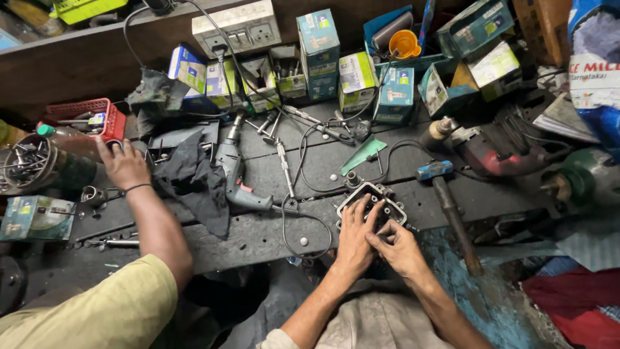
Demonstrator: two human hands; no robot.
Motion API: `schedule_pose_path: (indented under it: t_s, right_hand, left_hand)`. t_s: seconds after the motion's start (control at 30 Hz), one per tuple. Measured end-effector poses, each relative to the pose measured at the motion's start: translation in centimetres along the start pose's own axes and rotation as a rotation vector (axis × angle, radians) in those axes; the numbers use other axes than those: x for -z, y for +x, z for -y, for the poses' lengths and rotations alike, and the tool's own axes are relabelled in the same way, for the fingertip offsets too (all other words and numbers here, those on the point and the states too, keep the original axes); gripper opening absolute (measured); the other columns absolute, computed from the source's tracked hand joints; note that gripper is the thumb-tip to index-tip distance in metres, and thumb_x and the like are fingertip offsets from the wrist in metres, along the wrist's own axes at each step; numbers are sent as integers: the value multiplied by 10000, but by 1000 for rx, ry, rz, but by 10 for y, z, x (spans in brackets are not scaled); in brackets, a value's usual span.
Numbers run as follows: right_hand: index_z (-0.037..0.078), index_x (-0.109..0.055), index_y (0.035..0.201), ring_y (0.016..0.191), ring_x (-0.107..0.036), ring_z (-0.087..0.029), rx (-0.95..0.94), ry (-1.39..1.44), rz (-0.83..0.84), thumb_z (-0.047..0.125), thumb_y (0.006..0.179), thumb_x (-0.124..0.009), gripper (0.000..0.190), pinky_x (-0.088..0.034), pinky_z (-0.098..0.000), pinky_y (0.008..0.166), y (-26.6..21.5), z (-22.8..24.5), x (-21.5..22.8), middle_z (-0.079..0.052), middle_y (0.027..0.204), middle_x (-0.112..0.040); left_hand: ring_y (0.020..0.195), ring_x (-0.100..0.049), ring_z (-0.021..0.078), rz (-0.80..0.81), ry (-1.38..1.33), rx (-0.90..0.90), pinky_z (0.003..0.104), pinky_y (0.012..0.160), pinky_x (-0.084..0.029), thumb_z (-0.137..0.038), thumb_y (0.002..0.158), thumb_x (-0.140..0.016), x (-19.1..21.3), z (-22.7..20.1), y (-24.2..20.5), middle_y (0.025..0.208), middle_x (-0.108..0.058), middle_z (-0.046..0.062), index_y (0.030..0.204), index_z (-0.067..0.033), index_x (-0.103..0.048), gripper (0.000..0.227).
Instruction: The person holds a metallic engine component and repeatedly inserts and removes small cylindrical pins or valves into its holes. They rotate the part to access different sides and occasionally wipe it with a dark cloth. The work continues without a visible final assembly state.
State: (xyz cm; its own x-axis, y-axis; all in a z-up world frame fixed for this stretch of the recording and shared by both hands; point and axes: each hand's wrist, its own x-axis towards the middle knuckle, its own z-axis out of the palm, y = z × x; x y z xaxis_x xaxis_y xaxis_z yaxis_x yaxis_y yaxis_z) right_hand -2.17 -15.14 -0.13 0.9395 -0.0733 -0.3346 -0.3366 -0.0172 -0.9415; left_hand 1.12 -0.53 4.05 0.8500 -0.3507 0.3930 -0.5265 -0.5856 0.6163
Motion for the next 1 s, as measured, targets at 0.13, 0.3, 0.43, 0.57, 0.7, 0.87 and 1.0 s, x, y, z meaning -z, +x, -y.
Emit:
schedule_pose_path:
  t_s: [0.13,0.3,0.43,0.57,0.7,0.87,1.0]
  right_hand:
    - [45,-608,850,504,-511,-69,-15,8,-27,207,858,-805,255,-391,-245,456,-2,5,-1,-6,599,-598]
    - [51,-597,865,498,-500,-71,-44,50,8,189,897,-764,219,-375,-242,450,-6,8,-2,-3,595,-584]
    - [57,-599,869,515,-517,-65,-41,-18,59,175,934,-711,175,-396,-239,454,-8,14,3,9,616,-588]
    - [36,-608,856,529,-519,-86,-57,-281,107,175,960,-704,198,-410,-258,469,-2,19,14,-25,605,-587]
    - [22,-595,871,537,-602,-108,-119,-240,154,165,952,-704,197,-494,-284,478,6,18,14,-37,634,-642]
    - [43,-581,916,520,-619,-125,-139,-312,55,165,930,-704,174,-510,-302,463,10,9,7,-47,639,-672]
    - [37,-587,904,518,-616,-115,-139,-216,101,158,940,-688,161,-501,-292,453,10,0,11,-45,645,-661]
  left_hand:
    - [1410,-384,423,23,-71,0,545,1181,-317,-227,811,-772,9,-1,6,1557,-399,211,1483,-93,-482,744]
    - [1391,-401,432,79,-71,11,530,1179,-338,-155,721,-810,17,-2,8,1571,-396,214,1498,-96,-466,851]
    - [1361,-408,430,147,-68,46,530,1173,-335,-143,613,-863,20,-2,11,1554,-392,210,1507,-108,-447,987]
    - [1392,-406,410,154,-34,32,542,1199,-321,-156,600,-899,18,0,12,1573,-391,194,1533,-126,-431,1045]
    - [1413,-379,425,223,-60,81,533,1195,-325,-165,480,-895,19,1,12,1582,-369,198,1525,-124,-400,1157]
    - [1377,-383,429,208,-50,41,552,1184,-300,-163,508,-932,23,0,17,1565,-356,204,1539,-132,-392,1164]
    - [1381,-389,423,240,-57,75,530,1182,-322,-140,474,-917,21,0,13,1581,-357,196,1530,-134,-391,1179]
